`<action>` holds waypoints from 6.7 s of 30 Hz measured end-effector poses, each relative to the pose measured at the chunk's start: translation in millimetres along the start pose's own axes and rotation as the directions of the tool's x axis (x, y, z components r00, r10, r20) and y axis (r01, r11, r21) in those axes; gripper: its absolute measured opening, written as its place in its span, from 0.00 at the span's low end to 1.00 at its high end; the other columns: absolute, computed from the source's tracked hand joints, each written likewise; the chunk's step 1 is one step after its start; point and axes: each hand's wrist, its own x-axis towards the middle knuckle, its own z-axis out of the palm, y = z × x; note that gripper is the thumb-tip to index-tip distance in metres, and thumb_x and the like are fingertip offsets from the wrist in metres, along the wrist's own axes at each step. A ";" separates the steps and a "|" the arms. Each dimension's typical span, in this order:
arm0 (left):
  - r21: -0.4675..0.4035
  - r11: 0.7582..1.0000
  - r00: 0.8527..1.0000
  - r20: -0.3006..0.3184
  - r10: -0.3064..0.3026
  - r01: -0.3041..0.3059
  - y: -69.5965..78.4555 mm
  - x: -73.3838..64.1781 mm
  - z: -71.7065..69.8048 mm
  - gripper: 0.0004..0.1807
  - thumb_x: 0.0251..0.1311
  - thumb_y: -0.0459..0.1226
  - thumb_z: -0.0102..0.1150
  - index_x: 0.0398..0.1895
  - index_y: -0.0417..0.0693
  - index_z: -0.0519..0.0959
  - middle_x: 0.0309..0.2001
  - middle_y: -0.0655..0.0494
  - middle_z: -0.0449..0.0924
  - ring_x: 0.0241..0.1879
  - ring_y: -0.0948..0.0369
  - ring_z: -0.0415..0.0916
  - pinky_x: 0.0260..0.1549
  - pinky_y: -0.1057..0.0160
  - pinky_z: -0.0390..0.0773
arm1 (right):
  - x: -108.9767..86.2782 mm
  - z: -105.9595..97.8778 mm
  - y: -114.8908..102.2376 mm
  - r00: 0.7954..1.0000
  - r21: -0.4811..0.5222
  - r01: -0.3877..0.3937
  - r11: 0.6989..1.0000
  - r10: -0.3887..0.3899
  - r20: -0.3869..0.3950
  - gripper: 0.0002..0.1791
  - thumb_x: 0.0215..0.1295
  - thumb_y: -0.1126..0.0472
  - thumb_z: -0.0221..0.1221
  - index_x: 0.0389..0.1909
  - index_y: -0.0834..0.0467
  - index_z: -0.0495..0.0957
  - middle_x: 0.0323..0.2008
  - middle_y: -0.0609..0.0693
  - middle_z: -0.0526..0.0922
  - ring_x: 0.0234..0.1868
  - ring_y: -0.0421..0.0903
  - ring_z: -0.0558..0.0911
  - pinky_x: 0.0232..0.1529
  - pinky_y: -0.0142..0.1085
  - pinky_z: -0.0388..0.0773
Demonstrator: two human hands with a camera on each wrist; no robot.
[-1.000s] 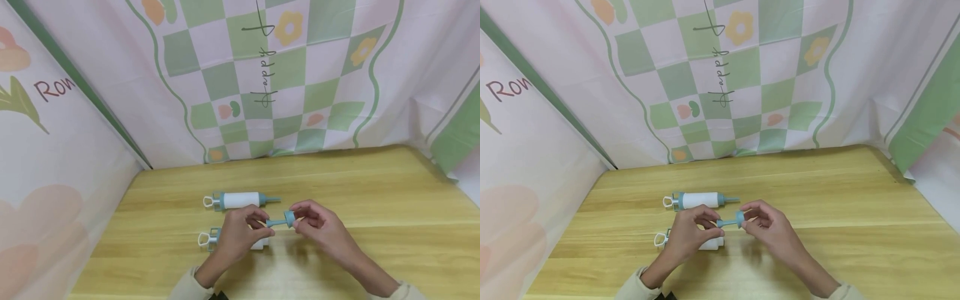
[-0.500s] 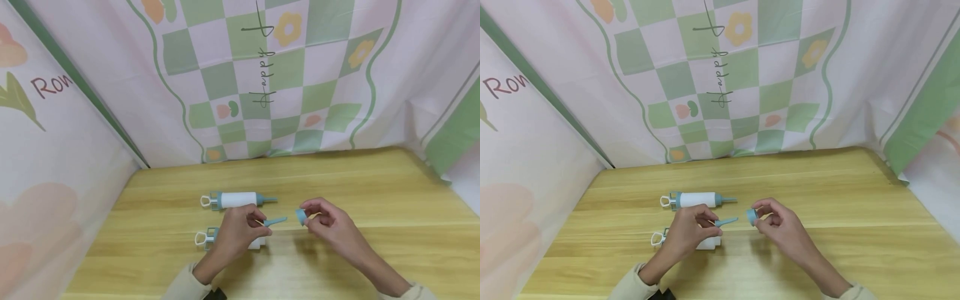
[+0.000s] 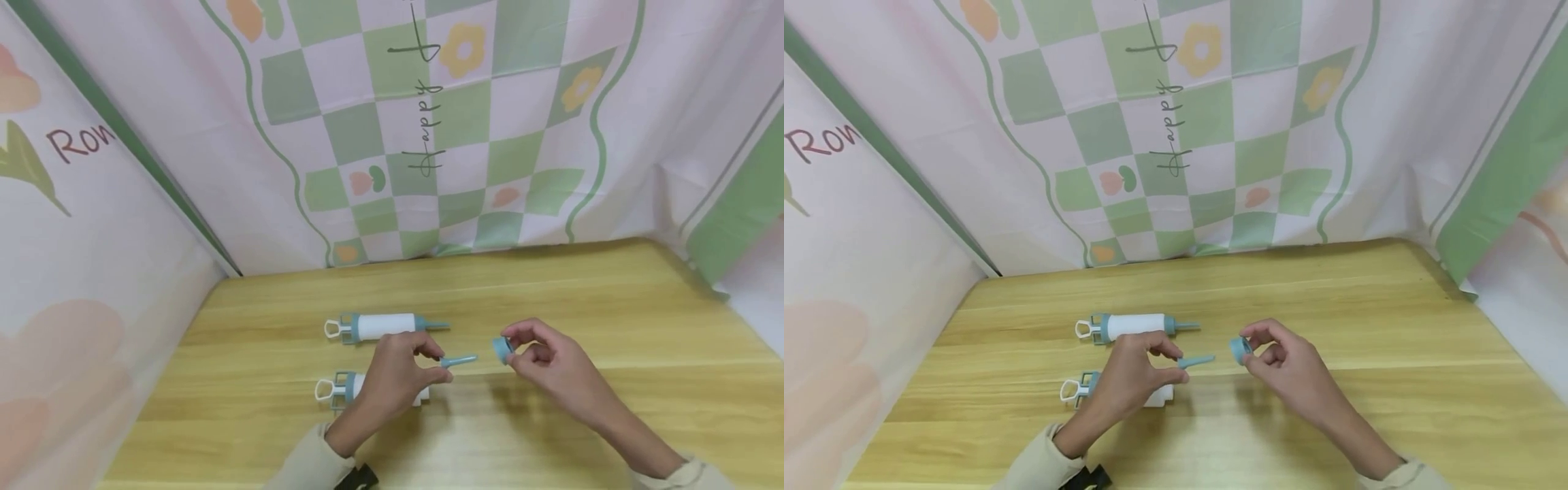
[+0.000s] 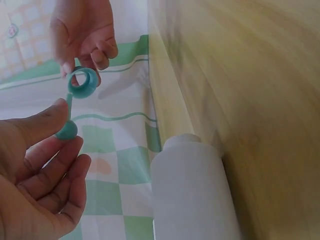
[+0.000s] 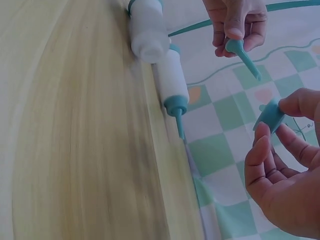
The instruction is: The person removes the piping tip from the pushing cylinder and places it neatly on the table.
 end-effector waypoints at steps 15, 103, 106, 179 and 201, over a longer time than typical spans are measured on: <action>0.005 1.000 0.996 0.082 -0.019 0.019 -1.9 11.2 23.4 0.12 0.42 0.32 0.81 0.27 0.48 0.84 0.30 0.64 0.84 0.38 0.66 0.80 0.39 0.70 0.77 | -7.5 -11.2 15.9 0.999 -0.287 -0.031 0.957 0.024 -0.026 0.15 0.64 0.63 0.67 0.50 0.56 0.78 0.40 0.49 0.80 0.25 0.38 0.77 0.19 0.33 0.74; 0.497 0.858 0.942 0.333 -0.051 -0.130 19.3 33.3 94.9 0.24 0.45 0.41 0.82 0.46 0.51 0.83 0.36 0.65 0.84 0.36 0.69 0.77 0.33 0.77 0.74 | -22.5 -37.5 46.2 0.983 -0.533 -0.121 0.838 0.176 0.055 0.28 0.55 0.58 0.73 0.55 0.62 0.76 0.44 0.60 0.80 0.35 0.47 0.79 0.31 0.45 0.79; 0.496 0.859 0.937 0.343 -0.064 -0.123 19.6 33.3 95.8 0.23 0.45 0.42 0.82 0.46 0.51 0.83 0.36 0.66 0.83 0.36 0.70 0.77 0.33 0.78 0.73 | -22.1 -38.3 45.2 0.983 -0.531 -0.120 0.839 0.175 0.054 0.28 0.55 0.59 0.73 0.55 0.63 0.76 0.44 0.61 0.80 0.34 0.46 0.79 0.30 0.43 0.79; 0.422 0.907 0.930 0.331 -0.161 0.007 16.7 33.3 84.0 0.24 0.45 0.44 0.82 0.47 0.52 0.83 0.40 0.65 0.82 0.40 0.71 0.76 0.38 0.74 0.75 | -14.8 -48.7 38.9 0.983 -0.543 -0.127 0.830 0.177 0.040 0.30 0.57 0.59 0.72 0.57 0.68 0.74 0.47 0.69 0.78 0.32 0.45 0.80 0.26 0.37 0.78; 0.383 0.924 0.940 0.323 -0.111 -0.022 18.8 35.7 24.9 0.24 0.53 0.49 0.76 0.51 0.51 0.83 0.40 0.62 0.83 0.36 0.71 0.75 0.32 0.74 0.73 | 1.3 -44.8 23.7 0.994 -0.556 -0.011 0.831 0.067 0.080 0.31 0.64 0.55 0.68 0.62 0.66 0.72 0.57 0.71 0.74 0.52 0.71 0.75 0.45 0.65 0.74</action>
